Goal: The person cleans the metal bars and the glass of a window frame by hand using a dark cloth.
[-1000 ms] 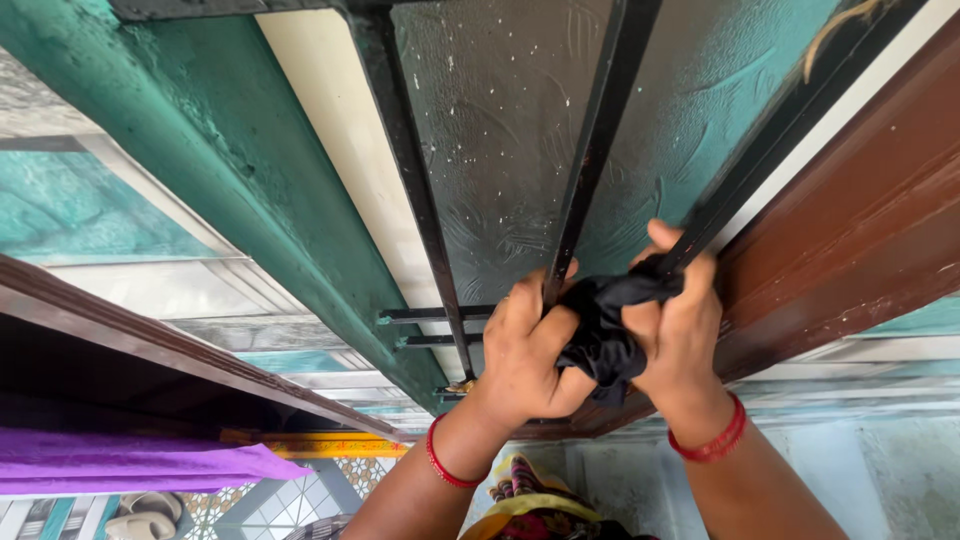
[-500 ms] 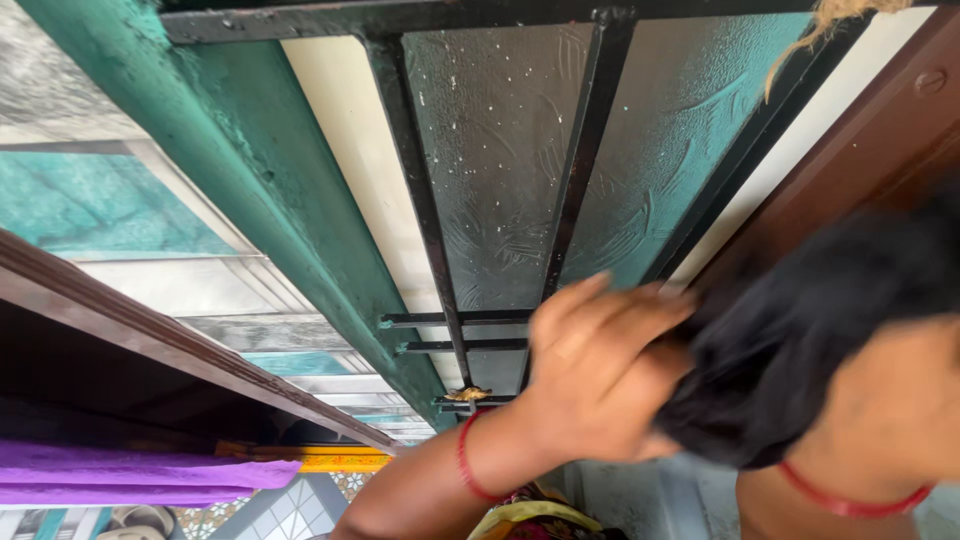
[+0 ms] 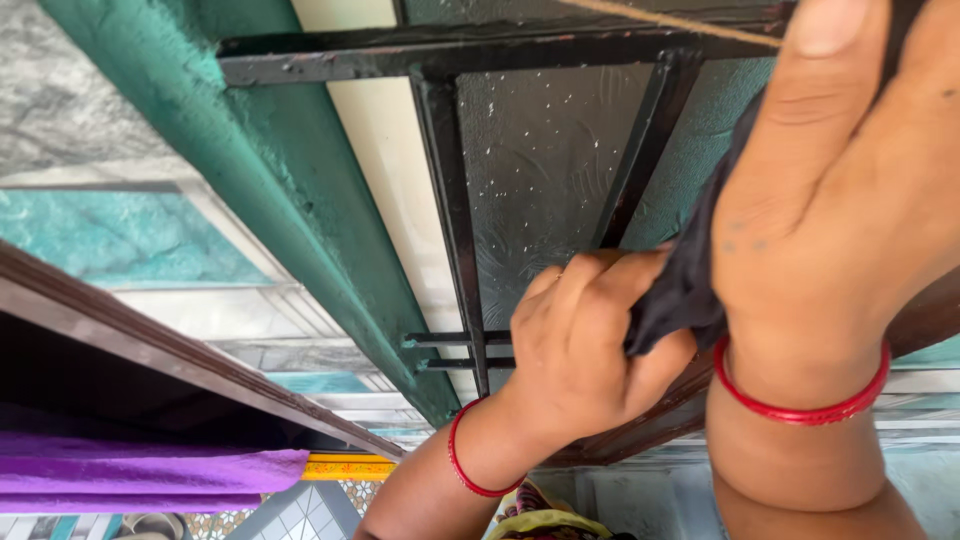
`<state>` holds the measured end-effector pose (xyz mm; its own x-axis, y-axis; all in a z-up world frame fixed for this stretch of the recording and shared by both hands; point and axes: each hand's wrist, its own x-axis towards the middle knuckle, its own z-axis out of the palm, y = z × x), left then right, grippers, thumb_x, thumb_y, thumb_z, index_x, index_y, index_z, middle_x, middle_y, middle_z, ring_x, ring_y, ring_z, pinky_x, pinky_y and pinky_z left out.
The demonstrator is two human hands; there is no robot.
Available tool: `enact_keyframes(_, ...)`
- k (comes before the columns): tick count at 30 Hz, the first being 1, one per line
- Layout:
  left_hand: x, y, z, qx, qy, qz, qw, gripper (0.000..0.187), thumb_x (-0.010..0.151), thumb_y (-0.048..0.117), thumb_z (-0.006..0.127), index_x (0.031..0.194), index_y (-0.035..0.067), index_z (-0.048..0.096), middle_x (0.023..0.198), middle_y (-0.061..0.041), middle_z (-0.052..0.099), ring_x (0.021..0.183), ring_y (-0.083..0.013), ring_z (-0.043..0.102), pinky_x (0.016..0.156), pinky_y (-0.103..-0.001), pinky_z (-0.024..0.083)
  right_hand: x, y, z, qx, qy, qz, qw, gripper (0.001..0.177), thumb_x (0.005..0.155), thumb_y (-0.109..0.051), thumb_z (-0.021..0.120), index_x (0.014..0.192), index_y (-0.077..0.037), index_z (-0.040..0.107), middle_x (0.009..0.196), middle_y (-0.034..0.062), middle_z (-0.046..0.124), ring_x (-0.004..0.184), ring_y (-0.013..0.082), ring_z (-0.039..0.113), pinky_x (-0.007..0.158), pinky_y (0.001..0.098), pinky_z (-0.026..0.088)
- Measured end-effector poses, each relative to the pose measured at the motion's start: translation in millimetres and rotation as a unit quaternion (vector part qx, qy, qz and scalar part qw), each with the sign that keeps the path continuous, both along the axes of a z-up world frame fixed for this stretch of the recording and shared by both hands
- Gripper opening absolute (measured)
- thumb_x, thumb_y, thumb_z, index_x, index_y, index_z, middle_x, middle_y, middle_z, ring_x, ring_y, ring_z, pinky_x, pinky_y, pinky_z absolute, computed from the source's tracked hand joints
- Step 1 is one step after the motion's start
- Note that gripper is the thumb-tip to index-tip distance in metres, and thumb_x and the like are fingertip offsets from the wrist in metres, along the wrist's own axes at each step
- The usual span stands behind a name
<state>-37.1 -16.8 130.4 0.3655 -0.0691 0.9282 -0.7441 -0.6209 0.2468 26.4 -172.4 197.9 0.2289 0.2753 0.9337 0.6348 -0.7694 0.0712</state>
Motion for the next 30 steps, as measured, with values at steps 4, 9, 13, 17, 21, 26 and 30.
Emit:
enact_keyframes(4, 13.9, -11.3, -18.0, -0.002, -0.030, 0.038, 0.999, 0.041, 0.106, 0.029, 0.071, 0.132, 0.003, 0.054, 0.121, -0.007, 0.070, 0.086, -0.0208, 0.067, 0.075, -0.032, 0.043, 2.8, -12.7, -3.6, -0.001, 0.008, -0.004, 1.000, 0.035, 0.117, -0.004, 0.044, 0.149, 0.008, 0.044, 0.136, 0.0230, 0.058, 0.120, 0.0344, 0.060, 0.105, 0.0390, 0.048)
enact_keyframes(9, 19.5, -31.7, -18.1, 0.072, -0.046, 0.132, 0.988, 0.045, 0.103, 0.040, 0.063, 0.131, 0.006, 0.060, 0.112, -0.005, 0.067, 0.081, -0.0184, 0.059, 0.074, -0.037, 0.035, 0.2, -37.6, 2.8, -0.006, 0.019, 0.025, 1.000, 0.030, 0.123, -0.005, 0.041, 0.150, 0.009, 0.044, 0.141, 0.0227, 0.057, 0.124, 0.0328, 0.059, 0.108, 0.0371, 0.047)
enact_keyframes(13, 17.0, -46.8, -17.7, 0.094, -0.032, 0.090, 0.991, 0.047, 0.100, 0.034, 0.066, 0.135, 0.004, 0.059, 0.116, -0.007, 0.064, 0.083, -0.0200, 0.056, 0.077, -0.038, 0.034, 3.1, -57.6, -5.9, 0.055, 0.087, 0.091, 0.991, 0.027, 0.128, -0.004, 0.036, 0.150, 0.009, 0.045, 0.144, 0.0235, 0.056, 0.128, 0.0324, 0.059, 0.111, 0.0379, 0.047)
enact_keyframes(17, 14.0, -49.4, -13.9, 0.067, -0.047, 0.079, 0.993, 0.045, 0.102, 0.023, 0.071, 0.141, 0.006, 0.058, 0.113, -0.008, 0.057, 0.083, -0.0202, 0.055, 0.077, -0.034, 0.039, 2.4, -48.5, -21.8, 0.085, 0.032, 0.033, 0.995, 0.035, 0.120, 0.000, 0.030, 0.147, 0.011, 0.049, 0.135, 0.0208, 0.064, 0.114, 0.0267, 0.065, 0.101, 0.0298, 0.053)
enact_keyframes(21, 0.8, -35.9, -15.2, 0.087, -0.003, 0.045, 0.995, 0.044, 0.100, 0.019, 0.074, 0.139, 0.004, 0.061, 0.109, -0.008, 0.058, 0.084, -0.0201, 0.056, 0.076, -0.032, 0.041, 4.2, -26.1, -31.3, 0.168, -0.038, -0.086, 0.981, 0.019, 0.117, 0.006, 0.049, 0.120, 0.015, 0.066, 0.102, 0.0238, 0.073, 0.084, 0.0334, 0.069, 0.080, 0.0360, 0.054)
enact_keyframes(26, -16.7, -11.8, -18.1, 0.065, -0.013, 0.032, 0.997, 0.039, 0.099, 0.020, 0.078, 0.131, 0.004, 0.062, 0.111, -0.008, 0.059, 0.086, -0.0209, 0.059, 0.075, -0.034, 0.042, -16.3, -8.0, -41.5, 0.214, -0.027, 0.046, 0.975, 0.032, 0.104, 0.013, 0.040, 0.129, 0.016, 0.060, 0.116, 0.0273, 0.070, 0.099, 0.0338, 0.070, 0.088, 0.0371, 0.056)
enact_keyframes(30, -23.0, 6.2, -14.1, 0.075, -0.042, 0.027, 0.996, 0.051, 0.078, 0.029, 0.077, 0.119, 0.001, 0.064, 0.101, -0.013, 0.063, 0.078, -0.0261, 0.060, 0.070, -0.039, 0.044, -17.7, 3.6, -37.7, 0.223, -0.024, 0.084, 0.971, 0.036, 0.101, 0.015, 0.037, 0.131, 0.016, 0.058, 0.120, 0.0277, 0.069, 0.102, 0.0337, 0.070, 0.090, 0.0370, 0.056)
